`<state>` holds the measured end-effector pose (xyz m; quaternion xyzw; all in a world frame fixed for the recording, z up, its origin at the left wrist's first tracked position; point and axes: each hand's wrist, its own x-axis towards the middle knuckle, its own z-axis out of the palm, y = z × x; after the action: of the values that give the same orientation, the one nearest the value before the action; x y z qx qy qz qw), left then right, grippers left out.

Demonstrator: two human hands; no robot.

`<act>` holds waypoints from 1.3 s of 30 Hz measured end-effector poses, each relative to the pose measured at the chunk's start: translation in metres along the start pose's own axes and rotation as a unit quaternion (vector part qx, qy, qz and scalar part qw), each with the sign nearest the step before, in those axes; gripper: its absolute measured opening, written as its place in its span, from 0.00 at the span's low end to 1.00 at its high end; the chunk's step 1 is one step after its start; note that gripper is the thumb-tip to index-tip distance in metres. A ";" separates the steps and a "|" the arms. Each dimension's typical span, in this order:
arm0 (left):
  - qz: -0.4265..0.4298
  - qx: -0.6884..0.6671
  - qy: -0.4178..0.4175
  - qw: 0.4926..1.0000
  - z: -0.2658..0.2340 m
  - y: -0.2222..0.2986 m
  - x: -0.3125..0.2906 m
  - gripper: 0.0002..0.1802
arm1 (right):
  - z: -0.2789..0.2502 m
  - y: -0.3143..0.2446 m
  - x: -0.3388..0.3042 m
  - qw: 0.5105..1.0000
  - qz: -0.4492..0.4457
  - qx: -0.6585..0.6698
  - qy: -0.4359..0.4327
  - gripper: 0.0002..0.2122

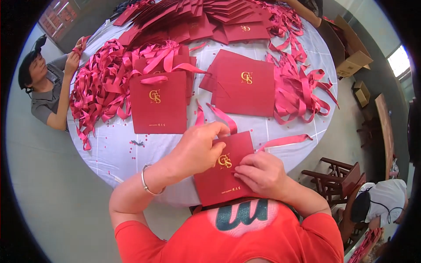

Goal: The person attaches ribbon handles into the slots of small gift bags and folds them by hand.

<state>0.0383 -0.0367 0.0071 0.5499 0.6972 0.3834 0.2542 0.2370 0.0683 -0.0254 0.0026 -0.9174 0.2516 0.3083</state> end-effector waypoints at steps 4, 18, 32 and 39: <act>-0.236 -0.209 -0.156 0.936 -0.010 0.012 0.006 0.11 | -0.005 -0.005 -0.001 0.999 0.012 0.046 -0.020 0.11; -0.221 -0.201 -0.293 0.908 -0.016 0.004 0.022 0.12 | -0.008 0.005 0.003 0.987 0.057 0.123 -0.081 0.09; -0.302 -0.339 -0.260 0.852 -0.013 -0.012 0.015 0.10 | 0.004 0.006 0.012 0.977 0.113 0.182 -0.005 0.09; -0.326 -0.335 -0.258 0.846 -0.014 -0.012 0.018 0.11 | 0.000 0.001 0.017 0.969 0.172 0.179 0.001 0.09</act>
<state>0.0163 -0.0238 0.0068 0.2520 0.5746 0.3328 0.7039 0.2229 0.0717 -0.0161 -0.1002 -0.8439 0.4612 0.2553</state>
